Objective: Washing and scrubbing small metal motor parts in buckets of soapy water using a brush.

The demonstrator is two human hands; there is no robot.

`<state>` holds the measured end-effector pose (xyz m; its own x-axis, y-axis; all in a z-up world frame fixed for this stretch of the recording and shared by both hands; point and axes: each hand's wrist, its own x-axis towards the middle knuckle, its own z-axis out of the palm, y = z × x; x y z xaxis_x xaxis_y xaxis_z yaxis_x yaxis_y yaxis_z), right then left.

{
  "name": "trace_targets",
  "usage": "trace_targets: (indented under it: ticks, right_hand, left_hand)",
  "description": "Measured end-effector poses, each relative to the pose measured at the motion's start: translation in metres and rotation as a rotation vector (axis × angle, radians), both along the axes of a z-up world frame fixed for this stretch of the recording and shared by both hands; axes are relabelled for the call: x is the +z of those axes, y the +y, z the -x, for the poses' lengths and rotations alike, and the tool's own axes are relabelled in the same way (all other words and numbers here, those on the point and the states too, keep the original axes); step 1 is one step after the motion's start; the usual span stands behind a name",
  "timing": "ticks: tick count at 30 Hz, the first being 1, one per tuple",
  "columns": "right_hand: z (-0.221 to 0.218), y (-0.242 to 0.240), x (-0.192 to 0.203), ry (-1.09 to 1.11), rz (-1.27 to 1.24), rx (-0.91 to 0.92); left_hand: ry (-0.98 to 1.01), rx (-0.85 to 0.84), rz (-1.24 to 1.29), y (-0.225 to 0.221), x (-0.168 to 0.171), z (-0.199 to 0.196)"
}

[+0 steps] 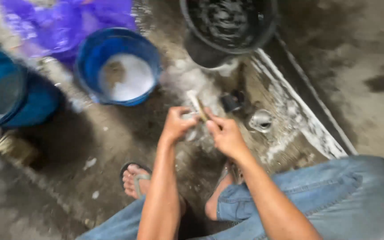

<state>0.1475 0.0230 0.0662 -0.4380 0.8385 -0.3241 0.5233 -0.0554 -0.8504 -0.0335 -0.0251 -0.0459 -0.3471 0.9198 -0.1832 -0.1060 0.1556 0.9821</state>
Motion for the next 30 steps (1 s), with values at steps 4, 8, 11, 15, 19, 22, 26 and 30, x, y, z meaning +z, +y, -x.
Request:
trace_targets:
  ticks: [4, 8, 11, 15, 19, 22, 26, 30]
  right_hand:
    - [0.0, -0.034, 0.051, -0.038, 0.067, 0.075]
    - [0.004, -0.018, 0.022, -0.171, 0.048, 0.038]
    - [-0.01, -0.032, 0.04, -0.076, -0.006, 0.053]
    - [-0.03, -0.039, 0.014, -0.154, -0.093, 0.127]
    - [0.003, -0.018, 0.034, -0.039, -0.017, 0.024]
    - [0.019, -0.048, 0.087, -0.114, -0.141, 0.124]
    - [0.013, -0.022, 0.026, -0.1, -0.249, 0.083]
    - [0.011, -0.053, 0.076, -0.04, -0.324, 0.087]
  left_hand:
    - [-0.04, 0.171, 0.006, -0.004, -0.021, 0.029]
    - [-0.096, 0.009, 0.067, -0.017, -0.004, 0.0]
    - [-0.101, 0.013, 0.047, -0.009, 0.016, 0.015]
    - [-0.03, 0.012, 0.061, -0.012, -0.018, 0.016]
    - [-0.087, 0.038, 0.07, -0.003, -0.012, 0.002]
    - [-0.172, 0.231, 0.051, -0.001, -0.004, 0.022]
    - [-0.292, 0.234, 0.101, 0.003, -0.012, -0.008]
    - [-0.205, 0.209, 0.044, 0.008, 0.009, 0.013]
